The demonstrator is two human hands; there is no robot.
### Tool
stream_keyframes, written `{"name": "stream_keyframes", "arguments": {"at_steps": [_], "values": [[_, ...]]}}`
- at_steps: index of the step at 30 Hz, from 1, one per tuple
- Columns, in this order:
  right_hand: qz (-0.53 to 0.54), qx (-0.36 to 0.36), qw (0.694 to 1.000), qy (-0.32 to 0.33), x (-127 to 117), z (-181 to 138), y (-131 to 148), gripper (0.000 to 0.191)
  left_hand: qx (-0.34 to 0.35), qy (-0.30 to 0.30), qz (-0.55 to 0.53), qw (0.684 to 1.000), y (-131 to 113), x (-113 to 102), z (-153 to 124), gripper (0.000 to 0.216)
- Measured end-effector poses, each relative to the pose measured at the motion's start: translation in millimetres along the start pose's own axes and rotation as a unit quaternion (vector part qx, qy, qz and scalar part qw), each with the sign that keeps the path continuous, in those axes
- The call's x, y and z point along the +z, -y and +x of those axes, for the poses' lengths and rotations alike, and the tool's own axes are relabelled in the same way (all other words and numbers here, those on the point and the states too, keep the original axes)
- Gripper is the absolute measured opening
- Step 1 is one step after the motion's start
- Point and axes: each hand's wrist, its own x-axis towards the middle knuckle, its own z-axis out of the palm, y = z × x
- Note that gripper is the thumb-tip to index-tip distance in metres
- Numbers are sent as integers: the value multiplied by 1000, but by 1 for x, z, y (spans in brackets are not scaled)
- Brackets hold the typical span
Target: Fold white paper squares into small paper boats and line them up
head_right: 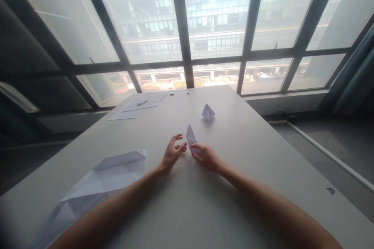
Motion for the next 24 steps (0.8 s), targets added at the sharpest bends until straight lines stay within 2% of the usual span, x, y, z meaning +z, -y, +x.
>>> {"name": "stream_keyframes", "arguments": {"at_steps": [3, 7, 10, 14, 19, 24], "values": [[-100, -63, 993, 23, -3, -4, 13, 32, -10, 38, -31, 999, -5, 0, -2, 52], [-165, -94, 979, 79, -8, -7, 23, 40, -17, 45, -45, 998, -11, 0, -4, 49], [-182, -108, 973, 95, -11, -8, 24, 45, -37, 40, -33, 998, -12, 0, -4, 45], [-155, -119, 975, 102, -13, -6, 23, 48, -52, 22, -39, 998, -11, 1, -2, 35], [-146, -61, 986, 46, -11, -5, 17, 32, -35, 27, -40, 998, -4, 0, -1, 33], [-119, -39, 991, -48, -10, 0, 10, 21, 16, 54, -35, 998, -7, 1, -6, 50]]}}
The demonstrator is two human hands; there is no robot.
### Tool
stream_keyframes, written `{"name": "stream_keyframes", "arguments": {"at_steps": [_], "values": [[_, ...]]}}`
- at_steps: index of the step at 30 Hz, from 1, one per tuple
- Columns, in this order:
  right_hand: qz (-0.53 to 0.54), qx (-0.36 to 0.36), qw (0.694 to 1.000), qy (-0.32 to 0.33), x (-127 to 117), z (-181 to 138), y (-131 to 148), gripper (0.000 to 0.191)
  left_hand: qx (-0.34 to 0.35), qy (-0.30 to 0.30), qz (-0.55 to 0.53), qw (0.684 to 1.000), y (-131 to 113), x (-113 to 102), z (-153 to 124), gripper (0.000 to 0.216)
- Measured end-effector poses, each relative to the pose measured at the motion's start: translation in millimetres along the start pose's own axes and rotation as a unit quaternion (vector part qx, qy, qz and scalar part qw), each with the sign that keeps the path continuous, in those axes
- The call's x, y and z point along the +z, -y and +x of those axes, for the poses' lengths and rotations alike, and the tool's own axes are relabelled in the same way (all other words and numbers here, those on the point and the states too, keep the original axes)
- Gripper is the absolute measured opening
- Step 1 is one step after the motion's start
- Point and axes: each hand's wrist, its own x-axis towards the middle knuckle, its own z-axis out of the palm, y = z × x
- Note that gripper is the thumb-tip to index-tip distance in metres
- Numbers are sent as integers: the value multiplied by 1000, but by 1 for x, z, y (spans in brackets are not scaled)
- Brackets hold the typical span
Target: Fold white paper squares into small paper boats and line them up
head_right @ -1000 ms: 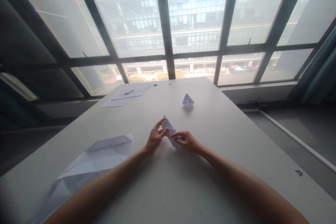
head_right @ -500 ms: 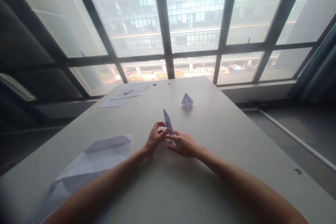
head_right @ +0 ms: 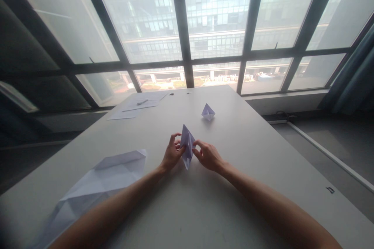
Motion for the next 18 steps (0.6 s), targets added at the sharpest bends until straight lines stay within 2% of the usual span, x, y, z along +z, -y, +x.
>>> {"name": "stream_keyframes", "arguments": {"at_steps": [4, 8, 12, 18], "values": [[47, 0, 996, -72, 2, 4, -7, 18, 42, 17, 51, 998, -5, 3, -4, 48], [69, -5, 994, -89, 5, 6, -10, 15, 53, 13, 74, 996, -5, 2, -4, 45], [90, 16, 992, -90, 6, 7, -12, 10, 3, 24, 26, 999, -4, 0, -2, 55], [52, 61, 993, -92, 3, 6, -13, 7, -83, 10, -19, 996, -4, -3, 3, 59]]}}
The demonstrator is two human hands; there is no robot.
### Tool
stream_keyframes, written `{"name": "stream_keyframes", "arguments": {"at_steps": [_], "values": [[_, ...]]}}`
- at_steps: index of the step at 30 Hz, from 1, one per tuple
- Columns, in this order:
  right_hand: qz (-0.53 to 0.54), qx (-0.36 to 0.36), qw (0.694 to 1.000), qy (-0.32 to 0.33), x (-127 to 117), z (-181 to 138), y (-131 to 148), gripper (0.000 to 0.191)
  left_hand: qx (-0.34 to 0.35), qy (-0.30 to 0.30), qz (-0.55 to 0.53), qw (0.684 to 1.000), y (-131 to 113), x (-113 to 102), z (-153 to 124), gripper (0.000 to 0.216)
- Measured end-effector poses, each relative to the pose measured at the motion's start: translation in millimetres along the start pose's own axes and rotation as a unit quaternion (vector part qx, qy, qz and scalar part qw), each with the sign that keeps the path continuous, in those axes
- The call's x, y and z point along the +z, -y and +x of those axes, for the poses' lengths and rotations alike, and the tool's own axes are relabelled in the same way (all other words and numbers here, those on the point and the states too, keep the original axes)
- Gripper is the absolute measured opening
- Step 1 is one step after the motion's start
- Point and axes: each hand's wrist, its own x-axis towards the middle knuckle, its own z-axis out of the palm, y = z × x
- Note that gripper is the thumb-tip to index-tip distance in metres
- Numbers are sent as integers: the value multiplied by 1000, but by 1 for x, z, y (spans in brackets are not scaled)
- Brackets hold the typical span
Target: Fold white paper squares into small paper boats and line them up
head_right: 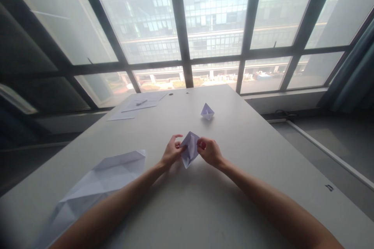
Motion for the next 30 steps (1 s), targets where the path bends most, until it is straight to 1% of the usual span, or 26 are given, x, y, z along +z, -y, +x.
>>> {"name": "stream_keyframes", "arguments": {"at_steps": [3, 9, 12, 17, 21, 24, 26, 30], "values": [[-22, 9, 1000, 3, -3, 0, 2, 10, -13, -7, 6, 1000, 0, 0, 1, 57], [-52, 15, 999, -1, -4, 0, 2, 11, -5, -5, 25, 1000, 4, 0, 3, 55], [-57, 20, 998, 0, -3, 1, -1, 13, -14, -9, 40, 999, 6, 0, 4, 53], [-49, 33, 998, 3, -3, 1, -3, 13, -22, 2, 59, 998, 6, 1, 5, 46], [-29, 37, 999, 16, -2, 2, -5, 13, -42, 26, 89, 995, 1, 1, 5, 38], [7, 26, 999, 41, -1, 3, -9, 14, -60, 58, 108, 991, -4, -1, 4, 39], [37, 25, 997, 61, -1, 5, -13, 16, -56, 68, 121, 989, -5, -1, 4, 41], [73, 32, 993, 83, -3, 7, -20, 20, -31, 67, 167, 983, -5, -3, 5, 42]]}}
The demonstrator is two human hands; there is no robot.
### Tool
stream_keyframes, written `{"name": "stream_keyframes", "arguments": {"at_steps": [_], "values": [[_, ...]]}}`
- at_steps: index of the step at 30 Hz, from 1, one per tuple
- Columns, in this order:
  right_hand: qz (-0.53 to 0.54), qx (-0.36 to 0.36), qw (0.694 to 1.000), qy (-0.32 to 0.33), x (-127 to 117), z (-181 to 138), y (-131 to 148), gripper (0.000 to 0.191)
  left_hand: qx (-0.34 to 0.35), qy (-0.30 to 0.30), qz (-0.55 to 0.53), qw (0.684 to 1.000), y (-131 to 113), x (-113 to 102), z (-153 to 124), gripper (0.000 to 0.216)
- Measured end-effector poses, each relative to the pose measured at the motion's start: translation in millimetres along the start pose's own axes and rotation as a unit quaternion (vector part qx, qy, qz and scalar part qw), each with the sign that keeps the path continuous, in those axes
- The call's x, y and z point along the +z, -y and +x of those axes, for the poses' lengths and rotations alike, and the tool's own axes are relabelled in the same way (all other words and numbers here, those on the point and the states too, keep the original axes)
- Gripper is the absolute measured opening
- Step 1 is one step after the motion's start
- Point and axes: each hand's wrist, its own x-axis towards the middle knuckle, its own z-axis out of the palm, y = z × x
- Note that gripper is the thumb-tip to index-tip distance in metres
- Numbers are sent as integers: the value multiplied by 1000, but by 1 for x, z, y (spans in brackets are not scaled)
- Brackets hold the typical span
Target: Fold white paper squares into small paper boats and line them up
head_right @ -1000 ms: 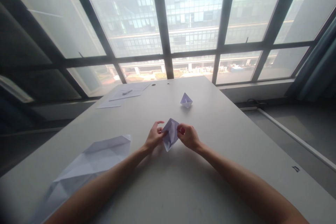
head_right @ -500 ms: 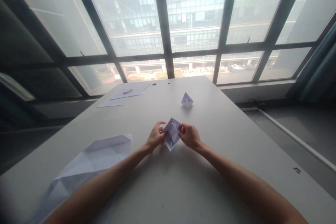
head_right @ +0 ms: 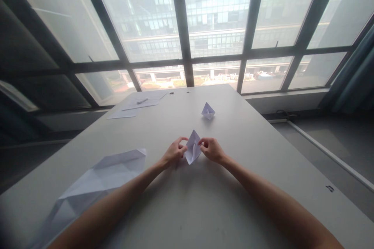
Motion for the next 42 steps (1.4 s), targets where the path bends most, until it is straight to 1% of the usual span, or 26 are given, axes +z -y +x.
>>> {"name": "stream_keyframes", "arguments": {"at_steps": [4, 7, 10, 12, 15, 18, 22, 24, 27, 34, 37, 40, 42], "values": [[5, -1, 1000, 6, -2, 1, -3, 22, 19, -6, 56, 998, 2, -1, 1, 38], [8, 2, 1000, 6, -3, 0, -4, 22, 29, -27, 89, 995, 5, -1, 1, 33], [16, 8, 1000, 1, -3, 0, -6, 13, 40, -51, 123, 990, 9, -2, 3, 28], [23, 10, 1000, -7, -2, 0, -8, 5, 42, -53, 132, 989, 12, -3, 4, 26], [29, 4, 999, -16, -1, 2, -12, 10, 50, -39, 109, 992, 15, -4, 5, 28], [30, 0, 1000, -7, 0, 3, -16, 14, 58, -26, 63, 996, 16, -4, 3, 32], [14, 8, 1000, 3, -4, 5, -20, 14, 44, -45, 12, 998, 12, -5, 0, 35], [5, 12, 1000, 2, -8, 5, -21, 14, 42, -58, 6, 997, 11, -6, 0, 36], [3, 21, 1000, 8, -12, 5, -21, 14, 35, -57, 5, 998, 10, -7, -1, 38], [-1, 62, 997, 43, -13, 5, -16, 11, 7, -13, 3, 1000, 7, -8, 0, 41], [24, 88, 993, 71, -15, 4, -13, 11, -2, -5, 8, 1000, 4, -8, -1, 38], [46, 107, 989, 94, -21, 5, -8, 11, 8, -34, 26, 999, 3, -9, -1, 27], [19, 92, 993, 74, -29, 6, -3, 10, 22, -68, 21, 997, 4, -9, -1, 19]]}}
